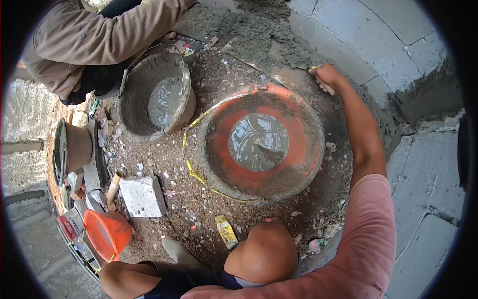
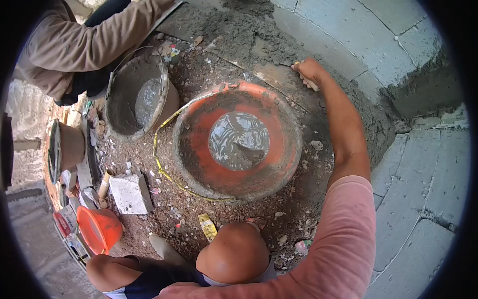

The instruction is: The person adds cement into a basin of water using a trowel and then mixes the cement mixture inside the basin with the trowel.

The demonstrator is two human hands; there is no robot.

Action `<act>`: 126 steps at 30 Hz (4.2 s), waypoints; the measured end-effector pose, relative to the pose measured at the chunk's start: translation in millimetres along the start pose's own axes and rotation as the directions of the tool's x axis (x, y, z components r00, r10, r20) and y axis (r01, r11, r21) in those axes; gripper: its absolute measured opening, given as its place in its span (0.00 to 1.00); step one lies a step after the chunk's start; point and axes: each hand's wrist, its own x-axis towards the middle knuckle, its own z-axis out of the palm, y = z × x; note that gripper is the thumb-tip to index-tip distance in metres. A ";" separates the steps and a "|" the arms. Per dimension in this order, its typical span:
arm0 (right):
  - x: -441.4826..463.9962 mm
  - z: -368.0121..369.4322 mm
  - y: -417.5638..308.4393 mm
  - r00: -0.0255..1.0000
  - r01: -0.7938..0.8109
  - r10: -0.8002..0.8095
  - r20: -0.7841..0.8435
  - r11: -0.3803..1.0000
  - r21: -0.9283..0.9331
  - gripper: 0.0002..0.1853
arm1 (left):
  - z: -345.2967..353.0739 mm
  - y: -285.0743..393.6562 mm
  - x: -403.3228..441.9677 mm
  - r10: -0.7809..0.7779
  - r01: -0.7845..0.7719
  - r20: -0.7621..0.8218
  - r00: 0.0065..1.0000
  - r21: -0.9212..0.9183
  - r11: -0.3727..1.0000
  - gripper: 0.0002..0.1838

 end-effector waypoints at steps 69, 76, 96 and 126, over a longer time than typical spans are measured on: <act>-39.3 -43.4 104.9 0.969 -0.123 0.160 -0.190 0.974 0.193 0.21 | 32.1 50.5 -27.2 0.617 -0.838 0.629 0.472 0.537 0.093 0.36; -67.2 -12.6 102.6 0.847 -0.121 -0.126 -0.516 0.900 -0.418 0.22 | 20.4 48.3 -26.2 0.644 -0.858 0.648 0.408 0.513 0.029 0.36; -110.1 -30.3 66.1 0.987 -0.016 0.023 0.159 0.999 -0.045 0.16 | 0.7 38.6 -37.1 0.680 -0.869 0.678 0.278 0.479 -0.123 0.31; -211.9 -29.7 12.2 0.740 0.477 -0.632 -0.230 0.735 -0.483 0.21 | 22.3 39.7 -12.3 0.643 -0.853 0.601 0.476 0.493 0.171 0.44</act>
